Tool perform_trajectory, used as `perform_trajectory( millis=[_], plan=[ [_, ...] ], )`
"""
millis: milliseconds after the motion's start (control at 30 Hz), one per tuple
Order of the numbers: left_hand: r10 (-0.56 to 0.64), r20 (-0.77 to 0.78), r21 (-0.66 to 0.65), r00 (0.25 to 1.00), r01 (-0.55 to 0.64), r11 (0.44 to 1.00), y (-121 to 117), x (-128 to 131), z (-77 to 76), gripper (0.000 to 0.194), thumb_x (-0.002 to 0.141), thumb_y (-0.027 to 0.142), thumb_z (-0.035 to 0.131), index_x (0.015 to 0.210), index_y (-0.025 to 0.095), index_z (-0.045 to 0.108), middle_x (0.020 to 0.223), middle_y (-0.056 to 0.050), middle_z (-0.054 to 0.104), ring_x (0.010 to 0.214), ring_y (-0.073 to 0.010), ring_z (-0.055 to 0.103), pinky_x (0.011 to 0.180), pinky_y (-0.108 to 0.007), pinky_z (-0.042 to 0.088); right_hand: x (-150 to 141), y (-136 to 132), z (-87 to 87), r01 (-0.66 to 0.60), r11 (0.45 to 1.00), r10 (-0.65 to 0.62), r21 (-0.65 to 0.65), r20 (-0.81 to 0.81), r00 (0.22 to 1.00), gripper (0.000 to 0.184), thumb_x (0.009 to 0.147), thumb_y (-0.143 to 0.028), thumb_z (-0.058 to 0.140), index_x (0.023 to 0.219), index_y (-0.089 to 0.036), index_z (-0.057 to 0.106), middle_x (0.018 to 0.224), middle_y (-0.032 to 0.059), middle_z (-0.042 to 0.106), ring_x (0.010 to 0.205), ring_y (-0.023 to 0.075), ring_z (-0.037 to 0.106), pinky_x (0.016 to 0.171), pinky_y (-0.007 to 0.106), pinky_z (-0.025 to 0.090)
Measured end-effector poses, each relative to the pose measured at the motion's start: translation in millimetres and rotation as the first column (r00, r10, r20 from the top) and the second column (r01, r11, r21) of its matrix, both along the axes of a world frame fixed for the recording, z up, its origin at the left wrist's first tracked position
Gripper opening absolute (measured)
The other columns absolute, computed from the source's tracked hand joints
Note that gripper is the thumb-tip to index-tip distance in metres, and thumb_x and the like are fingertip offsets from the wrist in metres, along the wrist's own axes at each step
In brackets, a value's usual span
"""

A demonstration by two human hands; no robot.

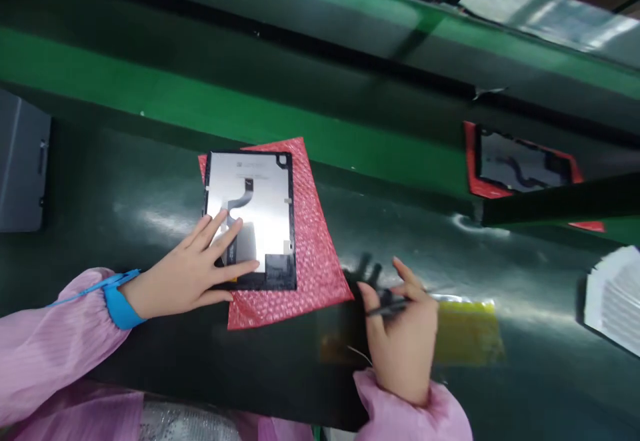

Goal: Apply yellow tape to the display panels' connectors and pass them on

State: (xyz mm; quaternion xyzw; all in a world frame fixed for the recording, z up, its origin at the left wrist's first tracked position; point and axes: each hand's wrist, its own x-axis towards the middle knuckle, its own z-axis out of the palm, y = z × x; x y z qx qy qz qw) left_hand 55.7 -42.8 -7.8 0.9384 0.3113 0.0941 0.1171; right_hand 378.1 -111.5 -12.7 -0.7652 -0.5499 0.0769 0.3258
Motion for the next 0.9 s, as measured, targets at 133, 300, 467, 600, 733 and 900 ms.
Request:
perform_trajectory(
  millis=[133,300,467,600,733,900],
  plan=[
    [0.146,0.058,0.057,0.988,-0.149,0.987,52,22,-11.1,0.064,0.093,0.049,0.060,0.151,0.032,0.039,0.162,-0.019,0.025,0.148,-0.0532,0.014,0.112,-0.072,0.023,27,-45,-2.6,0.245,0.952,-0.164,0.184,-0.369,0.915,0.038,0.090,-0.063,0.055,0.088,-0.027,0.042,0.094,0.0093,0.073,0.075,0.0263,0.071,0.068,0.042,0.052],
    [0.454,0.252,-0.038,0.855,-0.460,0.887,166,60,-22.0,0.067,0.092,0.048,0.064,0.151,0.027,0.041,0.167,-0.013,0.012,0.149,-0.0539,-0.007,0.112,-0.078,0.001,22,-54,2.6,0.202,0.979,-0.149,0.018,-0.616,0.773,0.052,0.096,-0.066,0.039,0.102,-0.021,0.064,0.068,0.0014,0.064,0.049,0.0162,0.056,0.052,0.032,0.046],
    [0.493,0.339,-0.127,0.801,-0.481,0.868,165,103,-17.2,0.072,0.098,0.044,0.054,0.154,0.009,0.027,0.167,-0.019,-0.004,0.147,-0.0453,-0.023,0.117,-0.069,-0.005,21,-51,4.3,0.098,0.991,-0.136,-0.094,-0.652,0.746,0.029,0.095,-0.044,0.059,0.111,-0.020,0.067,0.079,0.0040,0.070,0.059,0.0150,0.062,0.052,0.027,0.048],
    [-0.182,0.196,-0.034,0.964,0.192,0.981,49,120,-6.7,0.056,0.094,0.041,0.062,0.147,0.029,0.045,0.166,-0.009,0.022,0.152,-0.0441,0.004,0.120,-0.067,0.013,27,-59,10.7,-0.008,0.988,-0.094,-0.154,-0.643,0.760,0.017,0.088,-0.036,0.071,0.093,-0.020,0.068,0.066,0.0012,0.069,0.043,0.0107,0.056,0.044,0.023,0.047],
    [-0.427,0.072,-0.078,0.901,0.432,0.899,-24,117,0.3,0.051,0.094,0.053,0.059,0.139,0.029,0.055,0.158,-0.008,0.041,0.148,-0.0335,0.033,0.122,-0.055,0.022,25,-67,19.4,-0.097,0.970,-0.055,-0.223,-0.589,0.806,0.017,0.086,-0.032,0.073,0.077,-0.021,0.063,0.050,-0.0034,0.059,0.037,0.0093,0.051,0.037,0.018,0.041],
    [-0.412,0.039,-0.077,0.910,0.414,0.907,-20,116,1.2,0.049,0.093,0.049,0.063,0.138,0.033,0.055,0.158,-0.007,0.041,0.147,-0.0333,0.035,0.120,-0.057,0.022,24,-66,22.6,-0.136,0.958,-0.033,-0.252,-0.568,0.822,0.019,0.086,-0.032,0.070,0.074,-0.021,0.061,0.055,-0.0021,0.063,0.034,0.0079,0.049,0.036,0.019,0.042]
  ],
)
